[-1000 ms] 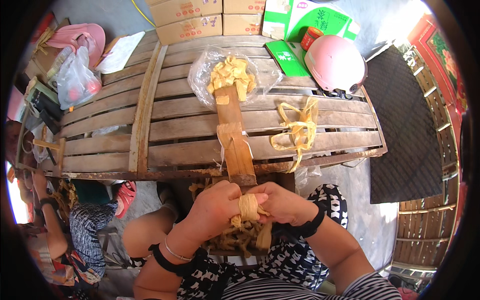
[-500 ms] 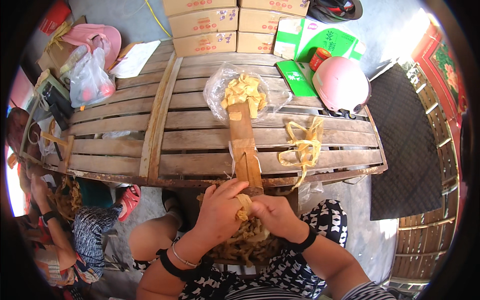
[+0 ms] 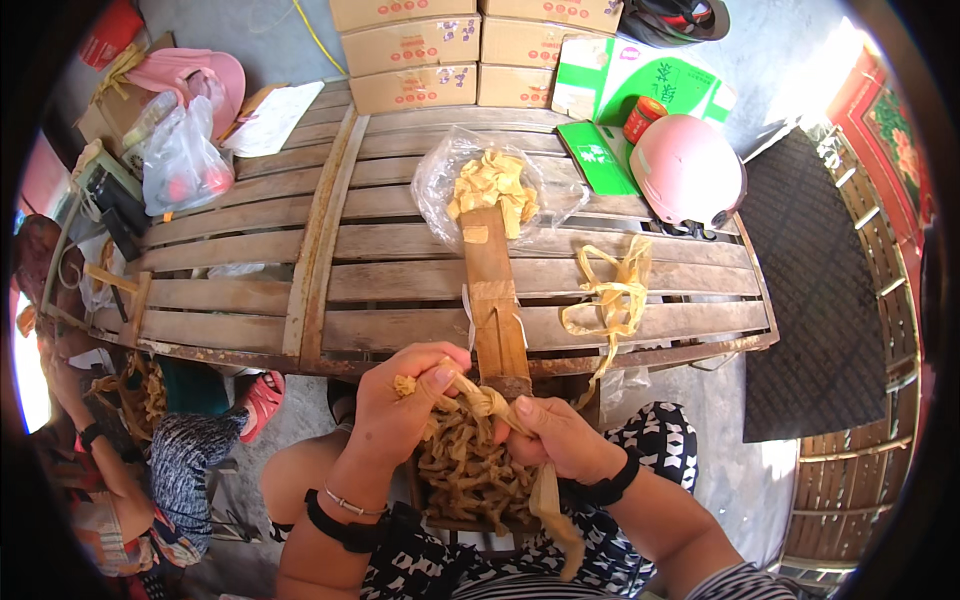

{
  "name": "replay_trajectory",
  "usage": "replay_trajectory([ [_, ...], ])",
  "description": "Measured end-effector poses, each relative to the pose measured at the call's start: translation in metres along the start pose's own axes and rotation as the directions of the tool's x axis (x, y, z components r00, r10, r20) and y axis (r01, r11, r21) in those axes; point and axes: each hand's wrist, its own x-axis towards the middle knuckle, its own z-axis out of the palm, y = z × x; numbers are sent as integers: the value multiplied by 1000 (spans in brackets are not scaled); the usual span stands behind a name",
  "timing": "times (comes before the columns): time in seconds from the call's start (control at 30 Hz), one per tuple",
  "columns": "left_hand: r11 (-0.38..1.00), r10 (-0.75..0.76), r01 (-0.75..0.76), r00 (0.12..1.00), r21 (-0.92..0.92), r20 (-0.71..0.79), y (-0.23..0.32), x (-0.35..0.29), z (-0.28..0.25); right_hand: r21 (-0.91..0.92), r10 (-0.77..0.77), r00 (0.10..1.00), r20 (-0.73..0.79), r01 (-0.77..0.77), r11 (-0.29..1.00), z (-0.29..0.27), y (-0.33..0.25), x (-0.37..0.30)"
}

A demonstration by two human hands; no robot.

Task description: The person weaves strips of dried leaves by hand, folding and tucking them around a central bundle and onto a wooden base.

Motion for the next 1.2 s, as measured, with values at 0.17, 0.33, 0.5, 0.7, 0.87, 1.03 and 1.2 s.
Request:
replay_trajectory([
  [0.17,949,-245,273,953,-156,177,-34,1,-3,-144,-2,993,-116,-15,989,-2,3,7],
  [0.33,751,-328,491,858,-443,395,-45,1,10,-681,-428,893,-139,227,696,-2,8,6],
  [0.5,871,-344,428,883,-242,320,-26,-8,19,-691,-395,914,-91,228,686,-12,1,-5],
  [0.7,938,-224,251,965,-237,134,-28,-3,17,-600,-447,881,-156,275,751,-19,-1,2],
  [0.87,937,-260,238,964,-256,-55,-44,21,22,-719,-687,674,-273,331,611,-35,6,35],
  [1.03,980,-154,179,959,89,-240,-89,35,13,-992,-833,546,-89,28,124,-30,-7,42],
  [1.2,951,-81,144,970,274,-230,-75,30,8,-949,-830,535,-159,149,278,-45,-1,35],
])
